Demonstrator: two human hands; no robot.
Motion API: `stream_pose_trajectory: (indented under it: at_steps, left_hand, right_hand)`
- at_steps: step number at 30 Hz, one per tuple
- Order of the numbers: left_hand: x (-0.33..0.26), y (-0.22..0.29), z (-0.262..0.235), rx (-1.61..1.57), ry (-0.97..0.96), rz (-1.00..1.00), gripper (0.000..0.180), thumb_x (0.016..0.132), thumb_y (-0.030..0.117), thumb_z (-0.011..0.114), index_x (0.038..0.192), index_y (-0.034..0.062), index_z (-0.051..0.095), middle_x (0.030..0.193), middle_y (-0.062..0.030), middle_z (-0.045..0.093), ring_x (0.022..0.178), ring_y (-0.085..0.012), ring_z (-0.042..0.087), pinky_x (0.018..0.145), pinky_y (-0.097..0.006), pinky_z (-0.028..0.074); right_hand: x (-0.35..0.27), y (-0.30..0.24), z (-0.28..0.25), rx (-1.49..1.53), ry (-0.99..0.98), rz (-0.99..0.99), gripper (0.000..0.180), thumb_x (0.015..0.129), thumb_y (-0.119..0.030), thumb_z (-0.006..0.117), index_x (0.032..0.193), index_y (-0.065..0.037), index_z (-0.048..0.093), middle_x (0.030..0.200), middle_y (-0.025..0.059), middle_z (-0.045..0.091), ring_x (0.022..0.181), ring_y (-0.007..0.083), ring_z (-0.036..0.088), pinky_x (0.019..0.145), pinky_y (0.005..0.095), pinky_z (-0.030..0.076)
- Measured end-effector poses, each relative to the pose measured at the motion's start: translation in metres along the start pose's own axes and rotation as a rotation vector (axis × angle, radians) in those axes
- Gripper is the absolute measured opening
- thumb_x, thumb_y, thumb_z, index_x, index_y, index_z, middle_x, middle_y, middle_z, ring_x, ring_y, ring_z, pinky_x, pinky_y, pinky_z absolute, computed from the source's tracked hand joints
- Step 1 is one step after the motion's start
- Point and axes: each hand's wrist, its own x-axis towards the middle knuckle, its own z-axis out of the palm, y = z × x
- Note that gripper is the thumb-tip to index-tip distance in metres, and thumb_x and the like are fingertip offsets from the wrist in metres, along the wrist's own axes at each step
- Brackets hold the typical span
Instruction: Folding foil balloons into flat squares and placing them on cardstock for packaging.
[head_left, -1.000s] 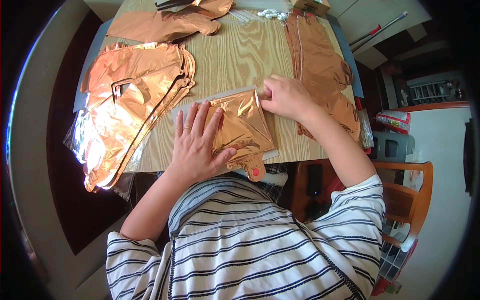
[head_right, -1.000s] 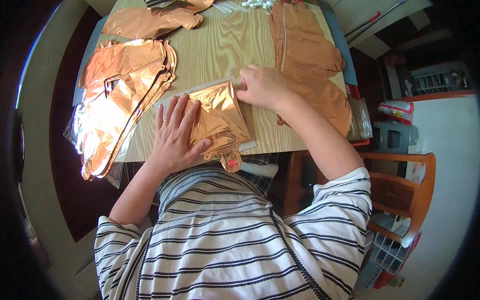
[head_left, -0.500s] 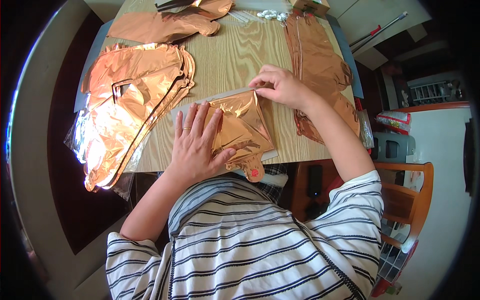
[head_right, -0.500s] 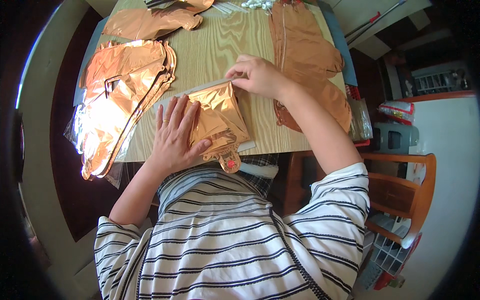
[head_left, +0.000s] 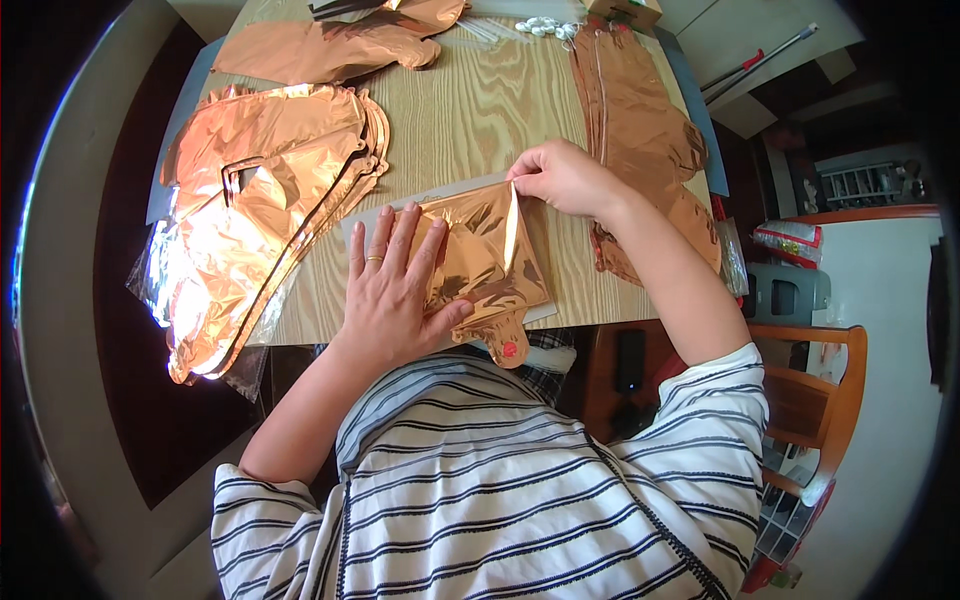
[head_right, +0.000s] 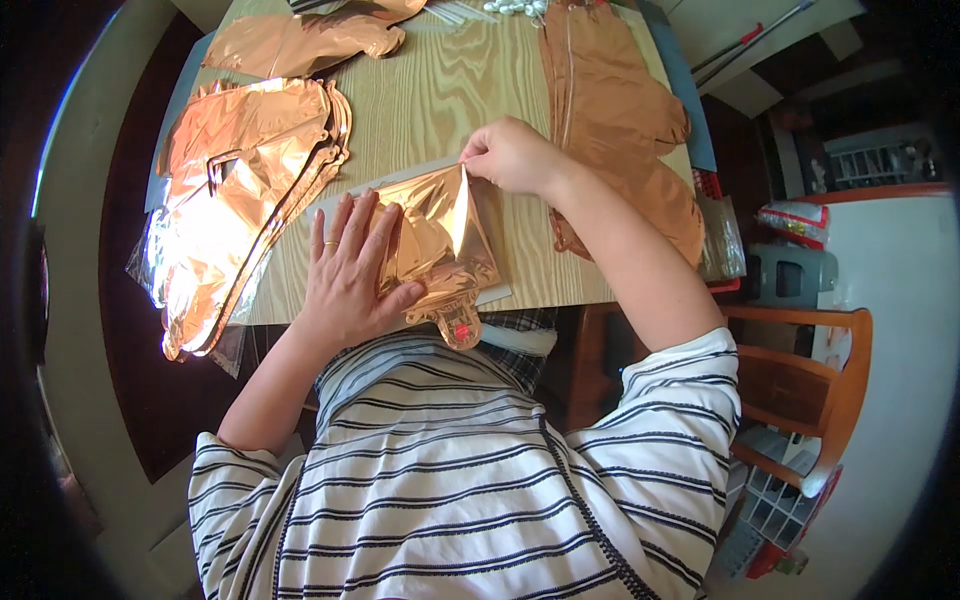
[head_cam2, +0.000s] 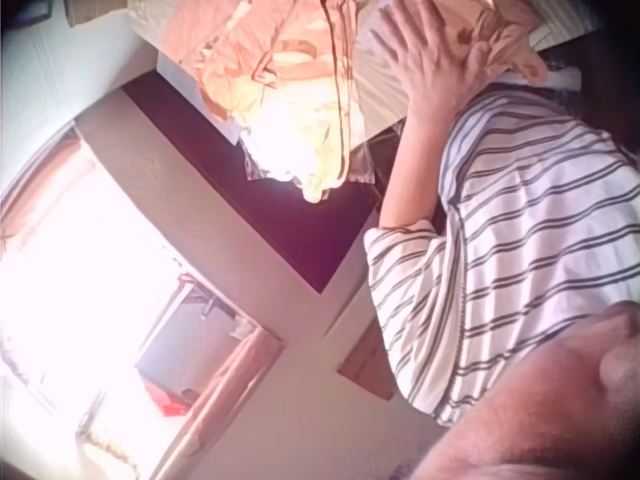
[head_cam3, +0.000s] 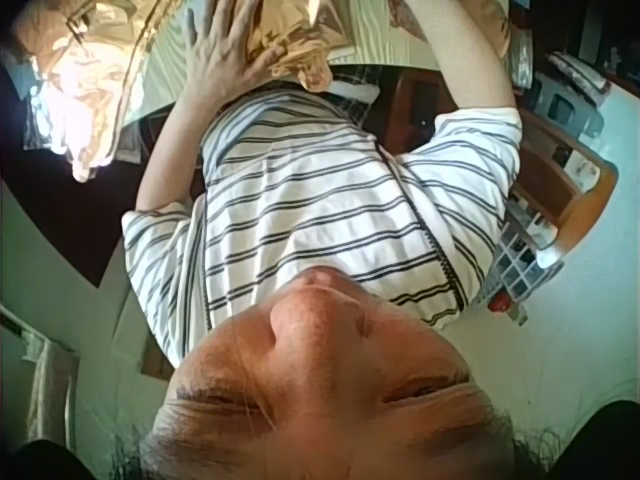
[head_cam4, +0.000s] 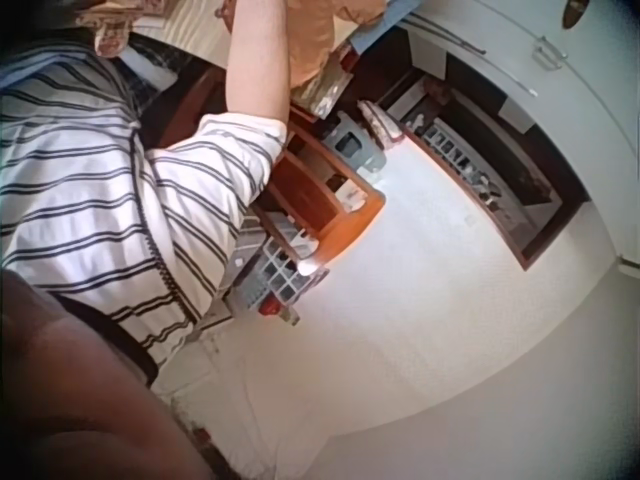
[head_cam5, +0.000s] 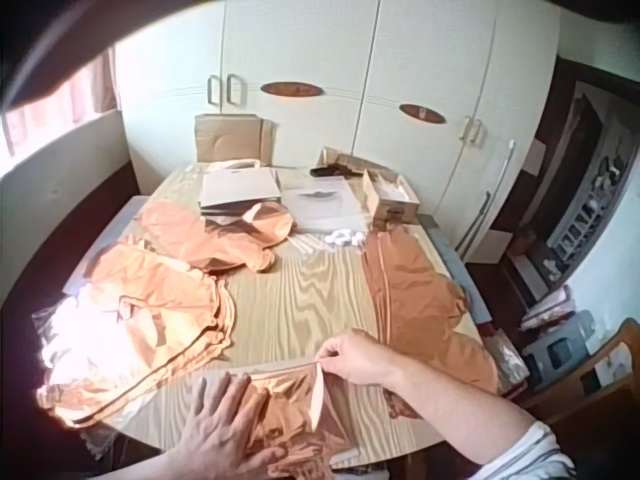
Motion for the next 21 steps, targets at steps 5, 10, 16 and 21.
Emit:
stream_pose_trajectory:
  at_steps: [5, 10, 16, 21]
  left_hand:
    - [0.001, -0.001, -0.001, 0.001, -0.002, 0.015, 0.091, 0.088, 0.063, 0.064, 0.155, 0.0066, 0.042, 0.160, -0.0252, 0.035, 0.150, -0.0476, 0.027, 0.123, -0.063, 0.012]
    - [0.001, -0.001, -0.003, 0.002, -0.001, 0.010, 0.090, 0.088, 0.063, 0.063, 0.154, 0.0056, 0.043, 0.159, -0.0258, 0.035, 0.150, -0.0474, 0.027, 0.122, -0.063, 0.011]
    - [0.002, -0.001, -0.002, -0.008, 0.012, 0.023, 0.089, 0.089, 0.062, 0.063, 0.155, 0.0064, 0.042, 0.159, -0.0261, 0.035, 0.150, -0.0471, 0.027, 0.122, -0.063, 0.011]
    - [0.001, -0.005, -0.005, -0.015, 0.024, 0.030, 0.089, 0.088, 0.060, 0.064, 0.156, 0.0073, 0.040, 0.159, -0.0259, 0.035, 0.150, -0.0461, 0.028, 0.123, -0.062, 0.012]
  right_hand:
    - [0.006, 0.002, -0.006, 0.150, -0.089, 0.127, 0.017, 0.096, -0.012, 0.066, 0.099, 0.003, 0.074, 0.088, 0.0053, 0.073, 0.080, 0.0110, 0.064, 0.076, 0.0262, 0.050]
    - [0.000, -0.013, -0.004, 0.071, -0.070, 0.139, 0.021, 0.096, -0.019, 0.069, 0.096, 0.001, 0.075, 0.084, 0.0024, 0.071, 0.077, 0.0090, 0.059, 0.073, 0.0264, 0.048]
    - [0.004, 0.006, 0.006, -0.018, 0.048, 0.026, 0.025, 0.092, -0.021, 0.072, 0.091, 0.004, 0.075, 0.075, 0.0108, 0.069, 0.066, 0.0151, 0.061, 0.061, 0.0329, 0.048]
    - [0.006, 0.000, 0.008, -0.016, 0.071, 0.083, 0.024, 0.093, -0.018, 0.071, 0.091, 0.006, 0.074, 0.072, 0.0098, 0.067, 0.060, 0.0150, 0.059, 0.056, 0.0343, 0.047]
